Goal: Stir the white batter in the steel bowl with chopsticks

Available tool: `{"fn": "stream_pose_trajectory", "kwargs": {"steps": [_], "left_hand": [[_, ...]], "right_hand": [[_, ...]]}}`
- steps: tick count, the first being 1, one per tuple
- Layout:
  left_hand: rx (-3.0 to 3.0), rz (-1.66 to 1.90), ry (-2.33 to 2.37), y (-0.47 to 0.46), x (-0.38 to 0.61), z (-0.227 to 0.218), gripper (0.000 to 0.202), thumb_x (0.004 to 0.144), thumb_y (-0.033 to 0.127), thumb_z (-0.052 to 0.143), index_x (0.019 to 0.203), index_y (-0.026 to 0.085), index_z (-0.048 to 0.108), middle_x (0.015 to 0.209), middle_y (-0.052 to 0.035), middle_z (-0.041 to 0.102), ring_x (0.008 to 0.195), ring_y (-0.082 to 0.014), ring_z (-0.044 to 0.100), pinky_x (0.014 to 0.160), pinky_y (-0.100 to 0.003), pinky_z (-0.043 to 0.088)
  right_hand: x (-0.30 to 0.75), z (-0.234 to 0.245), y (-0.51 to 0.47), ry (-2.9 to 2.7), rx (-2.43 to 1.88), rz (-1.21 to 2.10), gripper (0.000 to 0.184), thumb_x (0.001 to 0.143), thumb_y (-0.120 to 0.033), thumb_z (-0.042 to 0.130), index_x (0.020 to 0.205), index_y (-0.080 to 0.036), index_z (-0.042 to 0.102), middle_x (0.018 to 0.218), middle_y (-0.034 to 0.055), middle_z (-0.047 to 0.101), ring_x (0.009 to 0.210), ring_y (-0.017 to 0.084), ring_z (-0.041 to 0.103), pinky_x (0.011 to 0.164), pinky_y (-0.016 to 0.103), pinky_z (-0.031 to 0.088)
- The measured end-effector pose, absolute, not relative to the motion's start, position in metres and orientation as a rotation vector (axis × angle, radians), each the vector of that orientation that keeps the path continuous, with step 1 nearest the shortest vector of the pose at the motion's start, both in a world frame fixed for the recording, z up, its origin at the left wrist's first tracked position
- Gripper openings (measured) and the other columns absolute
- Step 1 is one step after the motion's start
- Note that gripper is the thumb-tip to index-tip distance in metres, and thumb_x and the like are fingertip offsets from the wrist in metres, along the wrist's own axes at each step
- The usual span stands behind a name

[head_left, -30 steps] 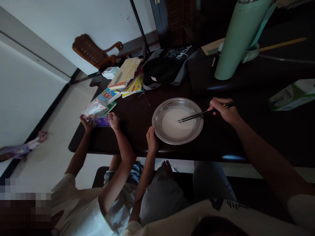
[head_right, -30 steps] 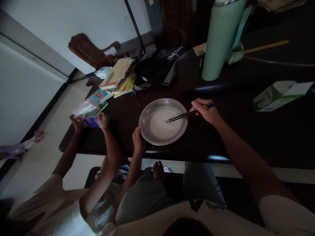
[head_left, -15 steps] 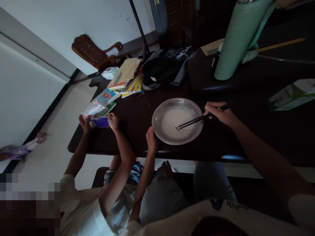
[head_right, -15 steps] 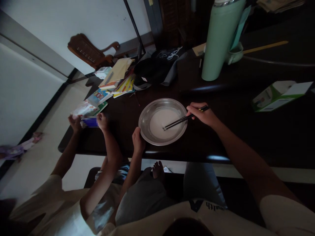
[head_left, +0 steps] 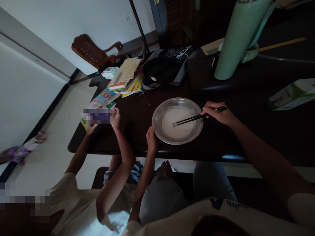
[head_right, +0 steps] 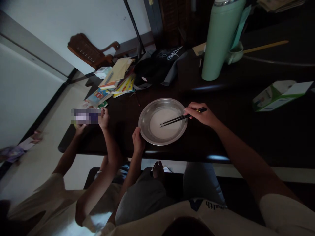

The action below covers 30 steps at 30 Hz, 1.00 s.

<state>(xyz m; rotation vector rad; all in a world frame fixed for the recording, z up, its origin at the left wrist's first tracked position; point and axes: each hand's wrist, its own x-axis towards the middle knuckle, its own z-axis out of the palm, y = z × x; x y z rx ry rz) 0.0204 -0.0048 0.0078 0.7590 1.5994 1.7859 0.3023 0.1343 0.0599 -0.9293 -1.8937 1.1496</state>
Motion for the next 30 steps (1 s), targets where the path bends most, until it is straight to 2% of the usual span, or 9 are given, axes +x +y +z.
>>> {"fn": "stream_pose_trajectory", "kwargs": {"steps": [4, 7, 13, 18, 24, 27, 30], "left_hand": [[0.774, 1.789, 1.597, -0.0054, 0.0207, 0.0087, 0.042, 0.085, 0.039, 0.062, 0.056, 0.018, 0.039, 0.061, 0.0050, 0.032, 0.059, -0.0095, 0.029, 0.056, -0.021, 0.032], [0.731, 1.792, 1.598, -0.0049, 0.0211, 0.0096, 0.042, 0.086, 0.038, 0.062, 0.056, 0.018, 0.040, 0.060, 0.0052, 0.032, 0.058, -0.0094, 0.030, 0.056, -0.021, 0.032], [0.720, 1.767, 1.625, -0.0056, 0.0220, 0.0138, 0.041, 0.087, 0.035, 0.061, 0.055, 0.018, 0.041, 0.060, 0.0052, 0.033, 0.059, -0.0097, 0.031, 0.058, -0.021, 0.032], [0.764, 1.770, 1.637, -0.0062, 0.0220, 0.0147, 0.040, 0.088, 0.034, 0.059, 0.055, 0.018, 0.042, 0.060, 0.0048, 0.034, 0.060, -0.0101, 0.031, 0.059, -0.021, 0.033], [0.705, 1.770, 1.632, -0.0054, 0.0230, 0.0158, 0.042, 0.087, 0.034, 0.061, 0.054, 0.018, 0.040, 0.060, 0.0050, 0.033, 0.059, -0.0100, 0.032, 0.059, -0.021, 0.033], [0.705, 1.768, 1.617, -0.0054, 0.0227, 0.0137, 0.043, 0.087, 0.036, 0.061, 0.055, 0.018, 0.040, 0.059, 0.0052, 0.032, 0.059, -0.0100, 0.031, 0.058, -0.021, 0.033], [0.736, 1.768, 1.602, -0.0060, 0.0216, 0.0115, 0.043, 0.087, 0.037, 0.061, 0.055, 0.018, 0.040, 0.060, 0.0051, 0.032, 0.058, -0.0099, 0.030, 0.057, -0.021, 0.033]], "right_hand": [[0.3049, 0.0619, 0.1365, -1.794, -1.014, 1.037, 0.037, 0.087, -0.053, 0.058, 0.065, -0.025, 0.068, 0.055, 0.0007, 0.057, 0.054, 0.015, 0.053, 0.057, 0.033, 0.042], [0.3048, 0.0630, 0.1352, -1.793, -1.001, 1.086, 0.043, 0.088, -0.056, 0.055, 0.061, -0.025, 0.066, 0.053, 0.0007, 0.056, 0.050, 0.014, 0.050, 0.053, 0.032, 0.040], [0.3023, 0.0620, 0.1344, -1.888, -0.978, 1.063, 0.035, 0.086, -0.053, 0.059, 0.069, -0.025, 0.069, 0.062, 0.0011, 0.062, 0.060, 0.016, 0.058, 0.060, 0.033, 0.045], [0.3054, 0.0627, 0.1364, -1.786, -1.030, 1.036, 0.040, 0.089, -0.054, 0.055, 0.063, -0.025, 0.067, 0.050, 0.0002, 0.054, 0.050, 0.014, 0.051, 0.054, 0.032, 0.040], [0.3016, 0.0623, 0.1342, -1.900, -0.960, 1.097, 0.036, 0.083, -0.056, 0.061, 0.067, -0.025, 0.069, 0.063, 0.0012, 0.062, 0.057, 0.015, 0.058, 0.058, 0.032, 0.044], [0.3040, 0.0612, 0.1368, -1.804, -1.027, 1.019, 0.039, 0.085, -0.058, 0.058, 0.065, -0.025, 0.068, 0.056, 0.0009, 0.057, 0.054, 0.016, 0.053, 0.056, 0.033, 0.042], [0.3045, 0.0613, 0.1361, -1.788, -1.009, 1.087, 0.045, 0.087, -0.059, 0.054, 0.060, -0.025, 0.065, 0.052, 0.0007, 0.054, 0.049, 0.015, 0.049, 0.053, 0.033, 0.039]]}}
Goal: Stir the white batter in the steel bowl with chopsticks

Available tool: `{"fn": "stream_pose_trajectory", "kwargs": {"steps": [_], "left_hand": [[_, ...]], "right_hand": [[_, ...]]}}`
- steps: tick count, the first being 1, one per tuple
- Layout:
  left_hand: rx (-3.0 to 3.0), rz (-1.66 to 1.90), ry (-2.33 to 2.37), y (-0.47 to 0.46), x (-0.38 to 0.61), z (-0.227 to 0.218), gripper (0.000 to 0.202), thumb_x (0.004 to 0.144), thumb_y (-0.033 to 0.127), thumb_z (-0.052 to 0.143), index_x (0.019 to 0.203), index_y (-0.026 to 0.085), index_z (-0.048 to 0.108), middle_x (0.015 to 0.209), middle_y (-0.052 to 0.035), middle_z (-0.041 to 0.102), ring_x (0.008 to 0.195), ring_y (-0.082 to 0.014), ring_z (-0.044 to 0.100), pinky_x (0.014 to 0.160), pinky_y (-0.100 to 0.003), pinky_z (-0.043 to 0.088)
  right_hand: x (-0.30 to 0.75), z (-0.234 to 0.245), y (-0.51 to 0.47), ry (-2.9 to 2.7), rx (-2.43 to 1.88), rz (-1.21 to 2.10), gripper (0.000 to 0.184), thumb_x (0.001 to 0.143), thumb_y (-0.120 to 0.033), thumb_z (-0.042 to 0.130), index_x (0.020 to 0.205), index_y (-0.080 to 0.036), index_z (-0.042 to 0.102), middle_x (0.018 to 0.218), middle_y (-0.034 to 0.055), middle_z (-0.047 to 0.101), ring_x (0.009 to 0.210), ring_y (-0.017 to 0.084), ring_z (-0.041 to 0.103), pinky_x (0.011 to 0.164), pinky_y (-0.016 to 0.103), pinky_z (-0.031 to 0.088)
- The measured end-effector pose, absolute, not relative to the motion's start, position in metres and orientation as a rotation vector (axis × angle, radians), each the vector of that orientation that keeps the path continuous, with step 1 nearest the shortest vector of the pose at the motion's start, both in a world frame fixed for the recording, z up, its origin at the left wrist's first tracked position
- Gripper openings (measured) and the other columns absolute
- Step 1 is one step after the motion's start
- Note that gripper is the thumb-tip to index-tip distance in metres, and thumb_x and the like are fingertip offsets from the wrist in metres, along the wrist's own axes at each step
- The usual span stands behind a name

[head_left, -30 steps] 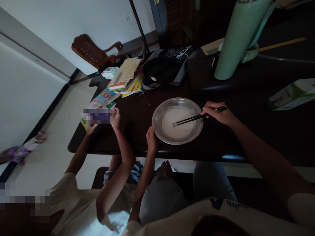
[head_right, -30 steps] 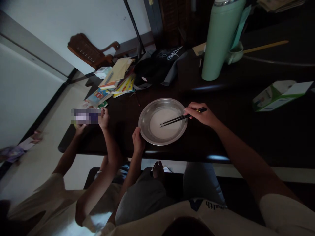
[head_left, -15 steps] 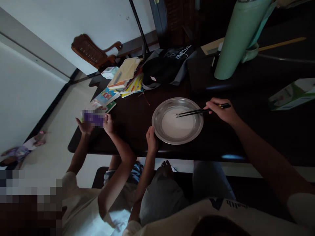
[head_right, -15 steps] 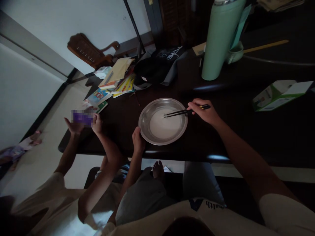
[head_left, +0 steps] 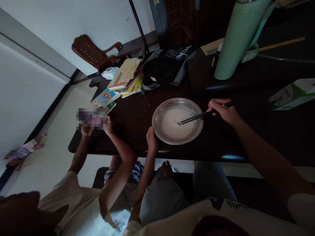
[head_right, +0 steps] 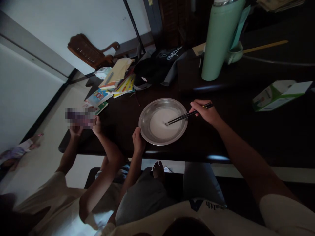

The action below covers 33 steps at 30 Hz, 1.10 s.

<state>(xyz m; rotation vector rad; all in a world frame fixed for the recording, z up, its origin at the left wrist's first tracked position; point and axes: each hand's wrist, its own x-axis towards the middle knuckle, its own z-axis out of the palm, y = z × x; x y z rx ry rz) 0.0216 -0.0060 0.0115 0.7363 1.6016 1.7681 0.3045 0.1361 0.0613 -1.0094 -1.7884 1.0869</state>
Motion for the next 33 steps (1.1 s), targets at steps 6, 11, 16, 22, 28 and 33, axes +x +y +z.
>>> {"fn": "stream_pose_trajectory", "kwargs": {"steps": [6, 11, 16, 22, 28, 33], "left_hand": [[0.801, 1.765, 1.628, -0.0067, 0.0208, 0.0108, 0.044, 0.086, 0.042, 0.061, 0.056, 0.018, 0.040, 0.060, 0.0049, 0.033, 0.059, -0.0097, 0.030, 0.057, -0.020, 0.034], [0.744, 1.762, 1.630, -0.0065, 0.0218, 0.0125, 0.043, 0.087, 0.040, 0.061, 0.055, 0.018, 0.039, 0.060, 0.0050, 0.032, 0.059, -0.0101, 0.030, 0.057, -0.021, 0.033], [0.743, 1.742, 1.651, -0.0068, 0.0228, 0.0162, 0.043, 0.087, 0.037, 0.060, 0.055, 0.018, 0.039, 0.060, 0.0048, 0.032, 0.060, -0.0103, 0.030, 0.058, -0.021, 0.032], [0.824, 1.754, 1.632, -0.0063, 0.0220, 0.0125, 0.044, 0.084, 0.044, 0.061, 0.056, 0.019, 0.039, 0.061, 0.0049, 0.032, 0.060, -0.0098, 0.030, 0.058, -0.021, 0.033], [0.790, 1.777, 1.617, -0.0060, 0.0205, 0.0088, 0.044, 0.082, 0.046, 0.063, 0.057, 0.019, 0.039, 0.060, 0.0053, 0.032, 0.059, -0.0093, 0.030, 0.056, -0.021, 0.033], [0.772, 1.774, 1.606, -0.0061, 0.0219, 0.0117, 0.043, 0.082, 0.044, 0.064, 0.056, 0.018, 0.040, 0.060, 0.0051, 0.033, 0.059, -0.0093, 0.031, 0.057, -0.020, 0.033]], "right_hand": [[0.3017, 0.0628, 0.1334, -1.885, -0.973, 1.099, 0.034, 0.084, -0.053, 0.060, 0.067, -0.025, 0.069, 0.060, 0.0011, 0.061, 0.058, 0.016, 0.057, 0.059, 0.033, 0.043], [0.3052, 0.0611, 0.1356, -1.773, -0.995, 1.088, 0.042, 0.088, -0.053, 0.055, 0.060, -0.025, 0.065, 0.054, 0.0005, 0.056, 0.050, 0.014, 0.050, 0.053, 0.033, 0.039], [0.3011, 0.0590, 0.1330, -1.916, -0.906, 1.180, 0.031, 0.086, -0.049, 0.061, 0.069, -0.025, 0.070, 0.066, 0.0014, 0.063, 0.059, 0.015, 0.058, 0.059, 0.032, 0.044], [0.3060, 0.0588, 0.1377, -1.782, -1.042, 1.049, 0.038, 0.088, -0.052, 0.056, 0.065, -0.025, 0.068, 0.052, 0.0006, 0.056, 0.052, 0.015, 0.053, 0.055, 0.032, 0.040], [0.3019, 0.0608, 0.1328, -1.907, -0.918, 1.129, 0.035, 0.087, -0.050, 0.058, 0.066, -0.024, 0.069, 0.060, 0.0008, 0.059, 0.056, 0.015, 0.056, 0.058, 0.032, 0.042], [0.3061, 0.0627, 0.1363, -1.761, -1.052, 1.007, 0.038, 0.089, -0.051, 0.056, 0.064, -0.025, 0.067, 0.054, 0.0010, 0.056, 0.053, 0.015, 0.053, 0.056, 0.033, 0.041]]}}
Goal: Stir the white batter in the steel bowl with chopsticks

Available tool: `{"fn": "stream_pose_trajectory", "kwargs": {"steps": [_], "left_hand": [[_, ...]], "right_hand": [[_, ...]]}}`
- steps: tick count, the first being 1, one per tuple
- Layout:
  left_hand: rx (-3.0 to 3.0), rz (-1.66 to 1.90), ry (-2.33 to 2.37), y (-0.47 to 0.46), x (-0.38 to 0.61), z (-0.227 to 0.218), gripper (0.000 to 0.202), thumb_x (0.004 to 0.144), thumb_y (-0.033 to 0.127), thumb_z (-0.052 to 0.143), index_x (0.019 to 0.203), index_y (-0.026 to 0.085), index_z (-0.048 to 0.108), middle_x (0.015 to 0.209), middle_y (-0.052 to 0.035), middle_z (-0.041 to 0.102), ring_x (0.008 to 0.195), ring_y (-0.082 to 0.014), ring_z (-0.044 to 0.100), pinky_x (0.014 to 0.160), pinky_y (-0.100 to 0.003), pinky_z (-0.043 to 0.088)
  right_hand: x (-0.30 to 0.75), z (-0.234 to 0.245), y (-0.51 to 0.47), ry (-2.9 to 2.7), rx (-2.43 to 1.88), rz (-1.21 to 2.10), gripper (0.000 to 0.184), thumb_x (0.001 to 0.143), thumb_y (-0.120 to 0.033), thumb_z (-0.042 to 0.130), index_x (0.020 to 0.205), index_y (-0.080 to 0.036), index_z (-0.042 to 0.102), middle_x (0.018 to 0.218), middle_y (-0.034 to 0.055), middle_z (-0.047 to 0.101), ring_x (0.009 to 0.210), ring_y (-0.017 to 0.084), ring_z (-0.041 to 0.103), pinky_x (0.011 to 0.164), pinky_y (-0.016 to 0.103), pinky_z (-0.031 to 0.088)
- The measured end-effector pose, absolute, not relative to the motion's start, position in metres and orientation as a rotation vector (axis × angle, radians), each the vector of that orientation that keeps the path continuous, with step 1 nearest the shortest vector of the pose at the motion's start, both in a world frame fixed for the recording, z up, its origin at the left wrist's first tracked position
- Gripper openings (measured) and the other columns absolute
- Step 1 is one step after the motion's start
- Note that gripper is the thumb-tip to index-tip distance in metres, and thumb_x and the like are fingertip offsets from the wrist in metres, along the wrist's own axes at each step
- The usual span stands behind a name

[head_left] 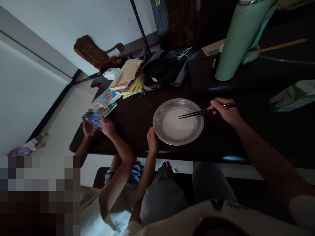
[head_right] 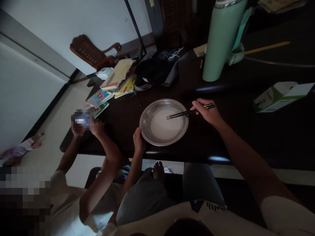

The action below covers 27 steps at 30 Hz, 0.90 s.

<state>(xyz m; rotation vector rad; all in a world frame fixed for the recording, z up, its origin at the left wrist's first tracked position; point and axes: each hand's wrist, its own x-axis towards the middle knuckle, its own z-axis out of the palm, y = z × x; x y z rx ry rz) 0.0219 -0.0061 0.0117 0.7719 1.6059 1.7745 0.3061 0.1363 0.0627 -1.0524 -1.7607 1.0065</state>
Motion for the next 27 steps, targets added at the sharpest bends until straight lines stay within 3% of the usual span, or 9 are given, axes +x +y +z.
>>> {"fn": "stream_pose_trajectory", "kwargs": {"steps": [7, 13, 19, 23, 27], "left_hand": [[0.727, 1.770, 1.610, -0.0059, 0.0246, 0.0181, 0.042, 0.086, 0.035, 0.061, 0.054, 0.018, 0.040, 0.059, 0.0050, 0.032, 0.059, -0.0096, 0.029, 0.056, -0.020, 0.032], [0.714, 1.769, 1.608, -0.0057, 0.0251, 0.0187, 0.041, 0.088, 0.032, 0.060, 0.054, 0.017, 0.041, 0.060, 0.0047, 0.034, 0.059, -0.0098, 0.031, 0.058, -0.021, 0.033], [0.769, 1.764, 1.610, -0.0071, 0.0240, 0.0179, 0.042, 0.087, 0.036, 0.061, 0.054, 0.018, 0.041, 0.060, 0.0046, 0.033, 0.059, -0.0100, 0.030, 0.057, -0.021, 0.033], [0.798, 1.780, 1.588, -0.0075, 0.0213, 0.0125, 0.043, 0.086, 0.040, 0.062, 0.055, 0.018, 0.040, 0.060, 0.0046, 0.032, 0.060, -0.0102, 0.030, 0.057, -0.021, 0.033], [0.785, 1.782, 1.603, -0.0069, 0.0198, 0.0094, 0.043, 0.085, 0.040, 0.062, 0.056, 0.019, 0.039, 0.061, 0.0047, 0.032, 0.060, -0.0102, 0.030, 0.058, -0.021, 0.033]], "right_hand": [[0.3014, 0.0598, 0.1350, -1.913, -0.932, 1.142, 0.034, 0.083, -0.054, 0.062, 0.067, -0.026, 0.070, 0.065, 0.0016, 0.062, 0.059, 0.015, 0.059, 0.059, 0.032, 0.046], [0.3079, 0.0606, 0.1379, -1.773, -0.979, 1.091, 0.042, 0.089, -0.052, 0.054, 0.060, -0.023, 0.065, 0.058, 0.0012, 0.057, 0.051, 0.013, 0.052, 0.055, 0.032, 0.042], [0.3011, 0.0595, 0.1335, -1.918, -0.931, 1.128, 0.028, 0.086, -0.045, 0.062, 0.069, -0.023, 0.070, 0.068, 0.0014, 0.063, 0.060, 0.015, 0.059, 0.060, 0.031, 0.044], [0.3046, 0.0617, 0.1360, -1.810, -1.056, 1.004, 0.031, 0.089, -0.044, 0.057, 0.068, -0.024, 0.068, 0.056, 0.0001, 0.057, 0.056, 0.015, 0.055, 0.059, 0.032, 0.042], [0.3030, 0.0626, 0.1332, -1.885, -0.988, 1.085, 0.035, 0.089, -0.047, 0.055, 0.067, -0.024, 0.068, 0.053, -0.0001, 0.055, 0.054, 0.015, 0.054, 0.057, 0.032, 0.041]]}}
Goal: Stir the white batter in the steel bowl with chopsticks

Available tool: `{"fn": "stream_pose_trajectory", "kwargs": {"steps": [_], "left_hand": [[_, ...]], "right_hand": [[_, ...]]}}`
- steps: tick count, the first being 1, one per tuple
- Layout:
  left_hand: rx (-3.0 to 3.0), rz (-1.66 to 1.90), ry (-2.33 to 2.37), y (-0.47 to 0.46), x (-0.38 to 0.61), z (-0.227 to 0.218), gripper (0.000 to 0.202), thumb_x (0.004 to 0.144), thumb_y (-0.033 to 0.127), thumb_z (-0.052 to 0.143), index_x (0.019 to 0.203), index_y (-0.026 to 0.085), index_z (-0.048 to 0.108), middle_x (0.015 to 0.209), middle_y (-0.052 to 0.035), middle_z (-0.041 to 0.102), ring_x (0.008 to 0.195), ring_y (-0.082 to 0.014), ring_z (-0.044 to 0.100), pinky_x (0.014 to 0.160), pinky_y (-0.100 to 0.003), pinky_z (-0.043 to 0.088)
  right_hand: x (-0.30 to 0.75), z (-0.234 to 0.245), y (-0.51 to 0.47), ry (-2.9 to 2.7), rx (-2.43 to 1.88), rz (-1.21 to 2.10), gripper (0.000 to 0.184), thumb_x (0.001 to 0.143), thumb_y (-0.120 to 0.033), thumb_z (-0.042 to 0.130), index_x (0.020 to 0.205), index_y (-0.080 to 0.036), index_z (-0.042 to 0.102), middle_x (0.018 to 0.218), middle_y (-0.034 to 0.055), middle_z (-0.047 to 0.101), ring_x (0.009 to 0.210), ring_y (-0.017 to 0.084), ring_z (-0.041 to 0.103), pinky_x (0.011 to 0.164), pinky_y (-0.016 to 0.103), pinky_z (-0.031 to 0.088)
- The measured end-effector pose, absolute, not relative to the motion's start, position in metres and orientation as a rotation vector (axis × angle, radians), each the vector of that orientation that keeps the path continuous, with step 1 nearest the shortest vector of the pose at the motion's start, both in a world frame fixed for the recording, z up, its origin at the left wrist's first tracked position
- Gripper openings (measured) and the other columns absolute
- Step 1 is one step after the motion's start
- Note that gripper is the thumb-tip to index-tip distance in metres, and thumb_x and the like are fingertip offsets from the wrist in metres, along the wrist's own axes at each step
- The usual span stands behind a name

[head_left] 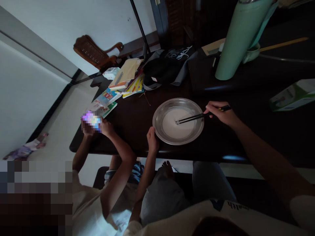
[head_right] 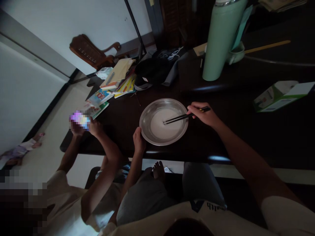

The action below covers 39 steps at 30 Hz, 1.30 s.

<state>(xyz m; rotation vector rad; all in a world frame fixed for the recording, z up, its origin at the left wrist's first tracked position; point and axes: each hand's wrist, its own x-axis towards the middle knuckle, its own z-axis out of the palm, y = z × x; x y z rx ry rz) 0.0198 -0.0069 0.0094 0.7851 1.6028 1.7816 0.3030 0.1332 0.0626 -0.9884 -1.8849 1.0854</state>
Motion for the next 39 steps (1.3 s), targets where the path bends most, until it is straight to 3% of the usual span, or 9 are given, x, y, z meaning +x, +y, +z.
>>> {"fn": "stream_pose_trajectory", "kwargs": {"steps": [4, 9, 14, 21, 26, 31, 35, 39], "left_hand": [[0.773, 1.764, 1.613, -0.0067, 0.0215, 0.0135, 0.043, 0.087, 0.038, 0.061, 0.056, 0.018, 0.040, 0.061, 0.0047, 0.032, 0.060, -0.0101, 0.030, 0.057, -0.021, 0.033], [0.777, 1.755, 1.614, -0.0072, 0.0235, 0.0171, 0.044, 0.087, 0.038, 0.061, 0.055, 0.018, 0.039, 0.060, 0.0046, 0.032, 0.059, -0.0099, 0.029, 0.057, -0.021, 0.033], [0.739, 1.784, 1.605, -0.0067, 0.0238, 0.0150, 0.044, 0.086, 0.038, 0.062, 0.055, 0.018, 0.039, 0.060, 0.0047, 0.032, 0.059, -0.0098, 0.030, 0.058, -0.021, 0.033], [0.752, 1.758, 1.623, -0.0077, 0.0246, 0.0177, 0.044, 0.086, 0.040, 0.062, 0.055, 0.018, 0.039, 0.060, 0.0046, 0.033, 0.060, -0.0099, 0.031, 0.057, -0.021, 0.033], [0.820, 1.756, 1.621, -0.0078, 0.0245, 0.0188, 0.044, 0.085, 0.043, 0.061, 0.056, 0.018, 0.039, 0.059, 0.0049, 0.032, 0.059, -0.0098, 0.029, 0.056, -0.021, 0.032], [0.759, 1.760, 1.648, -0.0069, 0.0249, 0.0185, 0.043, 0.086, 0.040, 0.062, 0.056, 0.018, 0.040, 0.060, 0.0044, 0.034, 0.060, -0.0097, 0.031, 0.057, -0.020, 0.033], [0.717, 1.780, 1.603, -0.0061, 0.0249, 0.0168, 0.042, 0.086, 0.037, 0.062, 0.055, 0.018, 0.040, 0.060, 0.0047, 0.033, 0.058, -0.0095, 0.031, 0.057, -0.021, 0.033], [0.685, 1.787, 1.605, -0.0051, 0.0240, 0.0145, 0.042, 0.086, 0.036, 0.062, 0.055, 0.018, 0.041, 0.060, 0.0048, 0.033, 0.058, -0.0096, 0.031, 0.056, -0.021, 0.032]], "right_hand": [[0.3014, 0.0629, 0.1327, -1.886, -0.972, 1.076, 0.034, 0.086, -0.051, 0.059, 0.067, -0.024, 0.068, 0.061, 0.0012, 0.060, 0.058, 0.015, 0.057, 0.060, 0.033, 0.043], [0.3054, 0.0650, 0.1348, -1.773, -1.041, 1.045, 0.042, 0.088, -0.056, 0.054, 0.062, -0.025, 0.065, 0.054, 0.0011, 0.055, 0.053, 0.016, 0.052, 0.057, 0.034, 0.041], [0.3023, 0.0651, 0.1317, -1.890, -0.978, 1.102, 0.042, 0.084, -0.061, 0.056, 0.066, -0.025, 0.067, 0.058, 0.0014, 0.058, 0.058, 0.017, 0.055, 0.059, 0.034, 0.043], [0.3030, 0.0663, 0.1326, -1.781, -1.057, 1.049, 0.042, 0.087, -0.057, 0.054, 0.063, -0.025, 0.066, 0.054, 0.0013, 0.056, 0.053, 0.016, 0.052, 0.056, 0.034, 0.041], [0.3018, 0.0655, 0.1315, -1.875, -0.977, 1.092, 0.036, 0.085, -0.055, 0.059, 0.067, -0.025, 0.069, 0.062, 0.0017, 0.061, 0.057, 0.016, 0.056, 0.059, 0.034, 0.043], [0.3059, 0.0651, 0.1355, -1.768, -1.049, 1.027, 0.040, 0.088, -0.054, 0.055, 0.061, -0.025, 0.066, 0.054, 0.0010, 0.056, 0.052, 0.015, 0.052, 0.056, 0.033, 0.042], [0.3024, 0.0659, 0.1323, -1.880, -0.952, 1.149, 0.038, 0.086, -0.054, 0.058, 0.063, -0.025, 0.068, 0.060, 0.0014, 0.061, 0.053, 0.015, 0.056, 0.055, 0.033, 0.044], [0.3039, 0.0645, 0.1354, -1.847, -1.006, 1.043, 0.036, 0.085, -0.055, 0.060, 0.065, -0.026, 0.069, 0.060, 0.0017, 0.061, 0.058, 0.017, 0.057, 0.058, 0.034, 0.045]]}}
